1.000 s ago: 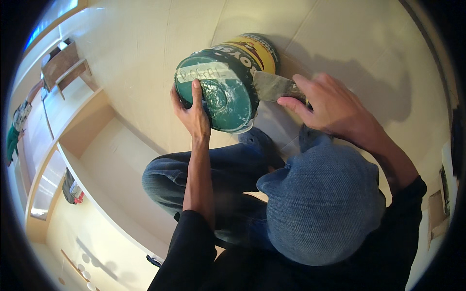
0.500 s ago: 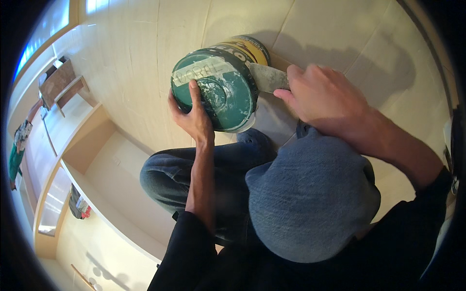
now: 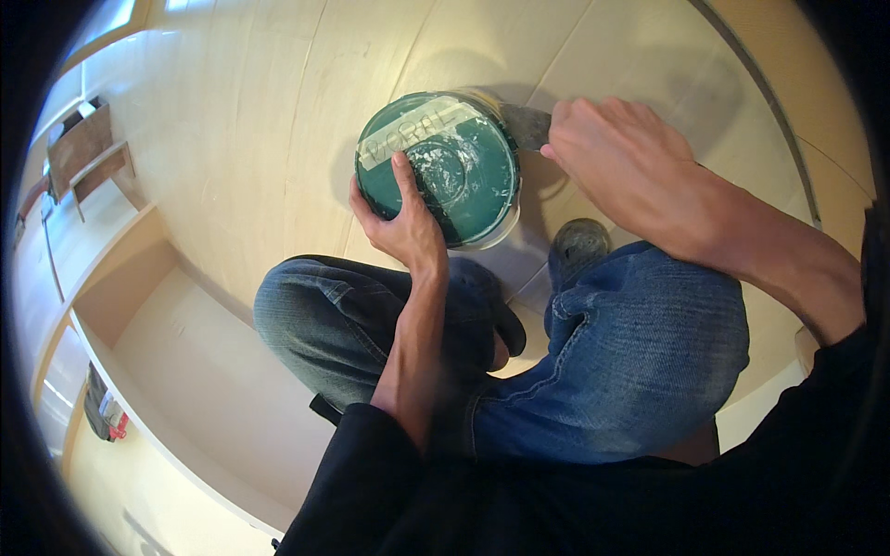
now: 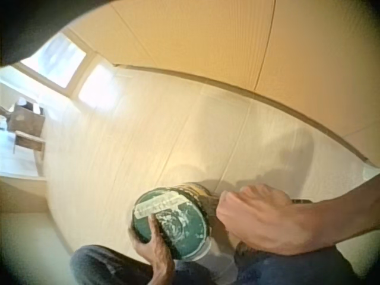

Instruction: The person opens a paint can, scoops white paint onto a countertop, adds water, and mixes the paint with a putty knife. The person also washes hands and the tool during the process.

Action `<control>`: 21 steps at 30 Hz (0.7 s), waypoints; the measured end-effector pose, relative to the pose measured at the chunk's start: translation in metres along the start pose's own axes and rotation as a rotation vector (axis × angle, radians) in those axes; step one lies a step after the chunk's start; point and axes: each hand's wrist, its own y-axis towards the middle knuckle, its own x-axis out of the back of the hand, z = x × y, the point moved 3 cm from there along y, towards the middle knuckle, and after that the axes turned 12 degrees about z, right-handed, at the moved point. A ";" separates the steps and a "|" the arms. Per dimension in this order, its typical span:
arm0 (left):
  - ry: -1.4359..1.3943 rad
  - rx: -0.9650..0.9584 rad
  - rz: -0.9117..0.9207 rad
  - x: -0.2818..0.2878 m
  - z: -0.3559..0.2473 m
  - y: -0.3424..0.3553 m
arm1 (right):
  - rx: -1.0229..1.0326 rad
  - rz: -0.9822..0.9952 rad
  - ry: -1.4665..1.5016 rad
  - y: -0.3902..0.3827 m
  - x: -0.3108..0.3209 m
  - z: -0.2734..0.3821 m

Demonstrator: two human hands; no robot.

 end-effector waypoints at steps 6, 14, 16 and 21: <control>-0.066 -0.030 0.024 -0.001 0.002 -0.001 | -0.008 -0.085 -0.054 -0.001 -0.013 -0.013; -0.470 0.216 0.426 0.024 0.035 0.052 | -0.029 0.265 0.767 0.010 -0.063 -0.048; -0.552 0.256 0.556 0.019 0.039 0.053 | -0.026 0.261 0.839 0.015 -0.065 -0.044; -0.614 0.270 0.530 0.016 0.034 0.056 | -0.049 0.181 0.560 0.033 -0.052 -0.025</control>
